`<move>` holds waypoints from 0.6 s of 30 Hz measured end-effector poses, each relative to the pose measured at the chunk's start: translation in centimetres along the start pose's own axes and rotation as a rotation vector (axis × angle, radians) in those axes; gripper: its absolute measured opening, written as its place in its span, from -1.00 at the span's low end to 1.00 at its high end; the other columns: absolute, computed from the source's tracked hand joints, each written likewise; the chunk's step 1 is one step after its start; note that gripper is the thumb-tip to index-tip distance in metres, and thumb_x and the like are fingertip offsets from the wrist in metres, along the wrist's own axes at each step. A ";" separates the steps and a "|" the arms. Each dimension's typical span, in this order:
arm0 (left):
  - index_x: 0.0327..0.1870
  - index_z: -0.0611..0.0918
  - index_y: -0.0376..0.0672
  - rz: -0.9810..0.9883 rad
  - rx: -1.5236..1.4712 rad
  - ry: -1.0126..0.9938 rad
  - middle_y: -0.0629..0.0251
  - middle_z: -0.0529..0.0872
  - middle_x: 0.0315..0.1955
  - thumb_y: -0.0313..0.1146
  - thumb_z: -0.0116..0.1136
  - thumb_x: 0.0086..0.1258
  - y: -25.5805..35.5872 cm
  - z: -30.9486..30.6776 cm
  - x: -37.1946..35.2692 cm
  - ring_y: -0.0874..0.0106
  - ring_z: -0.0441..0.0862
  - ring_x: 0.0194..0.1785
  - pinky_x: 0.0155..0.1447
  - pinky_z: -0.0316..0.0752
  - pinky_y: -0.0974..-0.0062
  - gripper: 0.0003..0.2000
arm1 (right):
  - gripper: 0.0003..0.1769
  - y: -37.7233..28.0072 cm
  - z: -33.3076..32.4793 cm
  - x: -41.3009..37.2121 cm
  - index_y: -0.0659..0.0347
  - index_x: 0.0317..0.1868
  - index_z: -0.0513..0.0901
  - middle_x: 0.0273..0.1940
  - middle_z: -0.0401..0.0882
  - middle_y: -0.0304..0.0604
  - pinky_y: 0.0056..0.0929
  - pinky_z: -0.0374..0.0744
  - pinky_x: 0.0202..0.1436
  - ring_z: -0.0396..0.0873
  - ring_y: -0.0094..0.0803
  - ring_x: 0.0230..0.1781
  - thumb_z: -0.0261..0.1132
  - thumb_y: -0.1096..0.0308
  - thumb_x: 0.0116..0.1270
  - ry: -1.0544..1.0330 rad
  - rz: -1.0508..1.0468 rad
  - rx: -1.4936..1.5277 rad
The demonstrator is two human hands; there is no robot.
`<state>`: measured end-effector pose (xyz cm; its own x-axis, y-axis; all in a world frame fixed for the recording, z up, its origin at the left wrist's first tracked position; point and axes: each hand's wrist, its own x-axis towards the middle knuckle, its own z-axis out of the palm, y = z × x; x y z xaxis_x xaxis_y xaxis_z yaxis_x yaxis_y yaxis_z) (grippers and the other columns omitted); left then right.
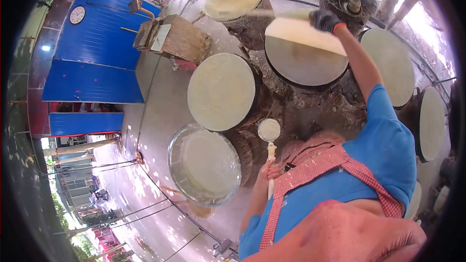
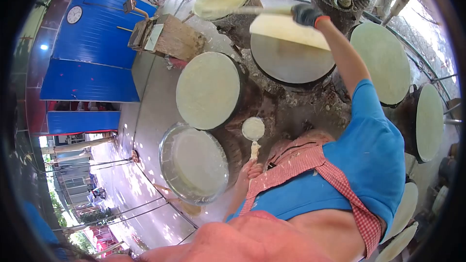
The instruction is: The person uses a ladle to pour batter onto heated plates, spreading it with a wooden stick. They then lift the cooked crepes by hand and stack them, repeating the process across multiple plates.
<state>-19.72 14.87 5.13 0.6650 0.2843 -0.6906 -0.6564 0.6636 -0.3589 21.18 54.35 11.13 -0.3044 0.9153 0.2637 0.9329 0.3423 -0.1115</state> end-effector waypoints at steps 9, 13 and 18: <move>-0.70 0.16 -0.06 0.087 0.258 0.055 0.55 0.07 -0.86 -0.16 -0.13 0.32 0.8 2.7 -2.0 0.71 -0.02 -0.85 -0.80 -0.09 0.76 -0.62 | -0.74 9.6 -9.6 5.3 0.26 -0.34 0.54 -0.43 0.54 -0.01 -0.35 0.48 -0.28 0.54 -0.21 -0.38 0.15 0.27 -0.02 -0.096 0.412 0.003; -0.69 0.16 -0.05 -0.008 0.200 0.007 0.54 0.06 -0.88 -0.16 -0.15 0.33 2.2 -0.2 -2.2 0.71 -0.02 -0.85 -0.80 -0.08 0.77 -0.62 | -0.75 20.1 -7.6 5.7 0.27 -0.40 0.53 -0.56 0.52 -0.08 -0.34 0.47 -0.40 0.50 -0.24 -0.53 0.19 0.24 0.03 0.178 0.307 -0.005; -0.61 0.22 -0.08 0.105 0.190 0.033 0.53 0.11 -0.79 -0.26 -0.08 0.31 2.9 -1.2 -3.4 0.73 0.02 -0.82 -0.82 -0.12 0.79 -0.71 | -0.74 9.5 -19.8 6.1 0.21 -0.55 0.59 -0.38 0.55 0.04 -0.27 0.47 -0.24 0.52 -0.14 -0.32 0.02 0.26 -0.03 -0.093 0.386 -0.498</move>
<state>-24.29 14.97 5.73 0.5828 0.3382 -0.7389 -0.6402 0.7511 -0.1611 31.96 59.02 30.70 0.0775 0.9754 0.2062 0.9497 -0.1352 0.2825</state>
